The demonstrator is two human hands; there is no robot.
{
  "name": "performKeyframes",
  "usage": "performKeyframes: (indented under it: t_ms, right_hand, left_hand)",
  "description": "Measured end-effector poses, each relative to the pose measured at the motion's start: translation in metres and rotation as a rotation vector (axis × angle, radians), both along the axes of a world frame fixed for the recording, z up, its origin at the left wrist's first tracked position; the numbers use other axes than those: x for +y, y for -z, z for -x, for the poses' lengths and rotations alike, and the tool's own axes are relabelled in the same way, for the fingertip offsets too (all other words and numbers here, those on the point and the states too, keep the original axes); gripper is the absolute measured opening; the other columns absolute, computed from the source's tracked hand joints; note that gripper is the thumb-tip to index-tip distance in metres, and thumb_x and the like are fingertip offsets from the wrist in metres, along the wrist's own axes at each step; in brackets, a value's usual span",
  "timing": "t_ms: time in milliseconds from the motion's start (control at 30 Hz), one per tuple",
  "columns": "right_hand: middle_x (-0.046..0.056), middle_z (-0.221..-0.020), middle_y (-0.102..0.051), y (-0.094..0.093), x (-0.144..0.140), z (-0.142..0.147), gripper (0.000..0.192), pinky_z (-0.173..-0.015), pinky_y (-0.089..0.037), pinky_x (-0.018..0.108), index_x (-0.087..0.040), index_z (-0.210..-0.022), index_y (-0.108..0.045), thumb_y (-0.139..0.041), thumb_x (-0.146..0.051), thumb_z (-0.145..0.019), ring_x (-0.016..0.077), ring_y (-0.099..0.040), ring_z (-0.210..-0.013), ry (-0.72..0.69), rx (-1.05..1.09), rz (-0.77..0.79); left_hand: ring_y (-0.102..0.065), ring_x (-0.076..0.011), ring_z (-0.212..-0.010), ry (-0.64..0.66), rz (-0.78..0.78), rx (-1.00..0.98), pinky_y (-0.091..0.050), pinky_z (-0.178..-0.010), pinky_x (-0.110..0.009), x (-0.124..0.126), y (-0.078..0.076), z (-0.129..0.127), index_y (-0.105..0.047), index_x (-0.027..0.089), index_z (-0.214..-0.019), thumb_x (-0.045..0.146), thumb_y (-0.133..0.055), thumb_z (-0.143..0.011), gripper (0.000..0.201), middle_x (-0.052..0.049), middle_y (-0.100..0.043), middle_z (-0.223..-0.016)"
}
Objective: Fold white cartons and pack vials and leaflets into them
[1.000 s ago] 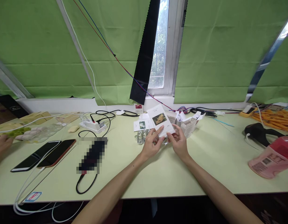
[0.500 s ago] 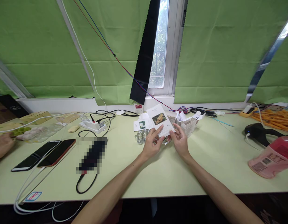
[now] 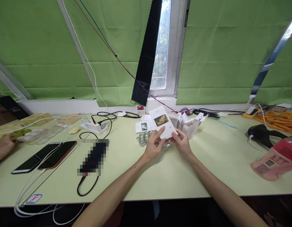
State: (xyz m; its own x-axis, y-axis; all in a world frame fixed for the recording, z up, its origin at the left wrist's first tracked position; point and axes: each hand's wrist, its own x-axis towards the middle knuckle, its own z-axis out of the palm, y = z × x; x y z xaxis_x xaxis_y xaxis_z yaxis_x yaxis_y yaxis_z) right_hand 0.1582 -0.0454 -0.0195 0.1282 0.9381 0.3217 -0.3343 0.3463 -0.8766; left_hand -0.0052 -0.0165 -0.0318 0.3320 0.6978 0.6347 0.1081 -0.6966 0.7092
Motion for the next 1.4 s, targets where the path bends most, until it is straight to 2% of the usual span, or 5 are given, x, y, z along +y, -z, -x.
performKeyframes:
  t_ms: [333,567,1000,1400]
  right_hand:
    - [-0.002,-0.066,-0.064,-0.0010,0.0001,-0.0003,0.045,-0.054,-0.050,0.028,-0.018,-0.099,-0.064,-0.079,-0.053,-0.075,0.0129,-0.058,-0.053,0.022,-0.020,0.003]
    - [-0.002,-0.065,-0.063,-0.0010,0.0003,-0.0003,0.046,-0.052,-0.050,0.028,-0.019,-0.098,-0.063,-0.078,-0.056,-0.075,0.0138,-0.058,-0.053,0.033,-0.046,0.009]
    - [-0.003,-0.064,-0.064,0.0063,0.0040,-0.0009,0.044,-0.051,-0.050,0.028,-0.019,-0.098,-0.063,-0.078,-0.054,-0.076,0.0138,-0.058,-0.052,0.048,-0.044,0.003]
    - [-0.003,-0.063,-0.062,0.0049,0.0033,0.0008,0.041,-0.050,-0.049,0.026,-0.019,-0.094,-0.062,-0.078,-0.052,-0.077,0.0126,-0.057,-0.050,0.049,-0.051,-0.008]
  left_hand:
    - [-0.051,-0.0116,-0.077,0.002,0.007,0.025,-0.051,-0.058,-0.021,0.0016,0.0012,0.0009,-0.045,0.034,-0.149,0.039,-0.056,-0.097,0.053,-0.003,-0.046,-0.098]
    - [-0.050,-0.0108,-0.073,-0.002,-0.016,0.041,-0.054,-0.062,-0.024,0.0024,0.0011,0.0017,-0.045,0.034,-0.149,0.039,-0.055,-0.097,0.053,-0.003,-0.047,-0.098]
    - [-0.049,-0.0107,-0.074,-0.001,-0.012,0.053,-0.054,-0.060,-0.023,0.0027,0.0012,0.0020,-0.047,0.033,-0.148,0.038,-0.054,-0.098,0.051,-0.004,-0.047,-0.100]
    - [-0.047,-0.0119,-0.075,-0.005,-0.001,0.046,-0.053,-0.061,-0.022,0.0044,0.0018,0.0016,-0.047,0.032,-0.149,0.037,-0.052,-0.099,0.050,-0.003,-0.045,-0.096]
